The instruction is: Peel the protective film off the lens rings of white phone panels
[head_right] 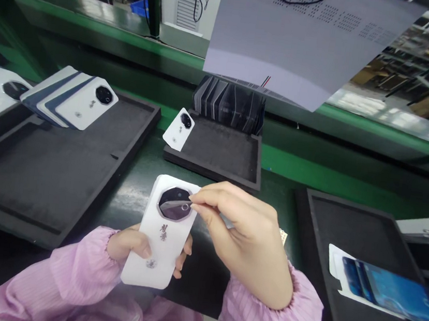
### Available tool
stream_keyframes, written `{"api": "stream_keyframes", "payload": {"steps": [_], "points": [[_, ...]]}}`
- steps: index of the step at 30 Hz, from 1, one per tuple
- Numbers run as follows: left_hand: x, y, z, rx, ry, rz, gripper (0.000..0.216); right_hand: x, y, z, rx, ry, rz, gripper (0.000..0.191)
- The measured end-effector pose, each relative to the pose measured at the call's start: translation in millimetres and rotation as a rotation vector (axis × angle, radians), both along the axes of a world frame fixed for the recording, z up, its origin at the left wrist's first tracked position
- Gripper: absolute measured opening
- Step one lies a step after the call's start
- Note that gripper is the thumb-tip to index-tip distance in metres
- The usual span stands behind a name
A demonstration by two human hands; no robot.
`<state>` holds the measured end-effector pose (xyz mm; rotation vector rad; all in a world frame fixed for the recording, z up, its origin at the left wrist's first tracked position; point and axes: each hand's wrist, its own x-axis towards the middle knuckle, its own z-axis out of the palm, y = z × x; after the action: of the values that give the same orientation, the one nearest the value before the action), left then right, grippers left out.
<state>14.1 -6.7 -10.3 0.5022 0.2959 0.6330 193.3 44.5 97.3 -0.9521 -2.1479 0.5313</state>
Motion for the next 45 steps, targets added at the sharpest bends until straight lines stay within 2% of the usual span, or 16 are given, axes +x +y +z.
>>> {"api": "stream_keyframes", "payload": {"steps": [2, 4, 6, 8, 11, 14, 19, 23, 25, 28, 30, 33, 36, 39, 42, 45], "points": [[0.1, 0.3, -0.1, -0.004, -0.002, 0.003, 0.055, 2.4, 3.3, -2.8, 0.016, 0.052, -0.106, 0.009], [-0.6, 0.8, -0.2, 0.005, -0.006, 0.017, 0.057, 7.9, 8.5, -6.8, 0.035, 0.152, -0.297, 0.009], [-2.2, 1.2, -0.3, 0.028, -0.013, 0.04, 0.067, 15.3, 13.8, -10.3, 0.005, 0.225, -0.419, 0.013], [-4.4, 1.4, -0.6, 0.042, -0.013, 0.064, 0.078, 21.9, 16.5, -12.5, -0.11, 0.191, -0.377, 0.01], [-7.6, 1.2, -2.5, 0.049, -0.044, 0.089, 0.085, 25.4, 13.3, -16.3, -0.31, 0.042, -0.207, 0.007], [-8.8, 1.0, -5.5, 0.06, -0.069, 0.073, 0.085, 22.4, 5.5, -25.9, -0.368, 0.018, -0.188, 0.006], [-5.3, 2.9, -5.0, 0.061, 0.001, 0.044, 0.081, 26.4, -8.6, -43.3, -0.492, 0.179, -0.159, 0.01], [-0.9, 5.4, 1.7, 0.087, 0.018, 0.041, 0.08, 54.1, -20.8, -50.9, -0.583, 0.341, -0.196, 0.019], [0.0, 6.3, 4.6, 0.103, 0.019, 0.042, 0.084, 75.9, -26.7, -60.5, -0.53, 0.376, -0.311, 0.023], [-0.1, 7.5, 5.5, 0.11, 0.011, 0.057, 0.089, 105.5, -36.5, -83.1, -0.382, 0.372, -0.627, 0.026], [-0.3, 8.3, 3.8, 0.106, 0.004, 0.083, 0.09, 112.3, -44.9, -96.2, -0.339, 0.356, -0.711, 0.025], [0.2, 8.6, 0.4, 0.11, 0.016, 0.059, 0.089, 94.1, -60.8, -100.5, -0.336, 0.348, -0.636, 0.021], [2.2, 7.2, 0.8, 0.138, 0.078, 0.028, 0.084, 52.8, -75.7, -91.1, -0.346, 0.37, -0.473, 0.015], [5.3, 4.2, 5.5, 0.195, 0.182, 0.065, 0.077, 11.3, -80.7, -87.9, -0.426, 0.417, -0.41, 0.019], [7.7, 1.3, 8.7, 0.259, 0.25, 0.125, 0.067, -14.0, -74.0, -100.0, -0.485, 0.424, -0.437, 0.028], [8.4, 0.6, 6.8, 0.277, 0.302, 0.147, 0.06, -19.5, -64.6, -116.1, -0.504, 0.548, -0.419, 0.027]]}}
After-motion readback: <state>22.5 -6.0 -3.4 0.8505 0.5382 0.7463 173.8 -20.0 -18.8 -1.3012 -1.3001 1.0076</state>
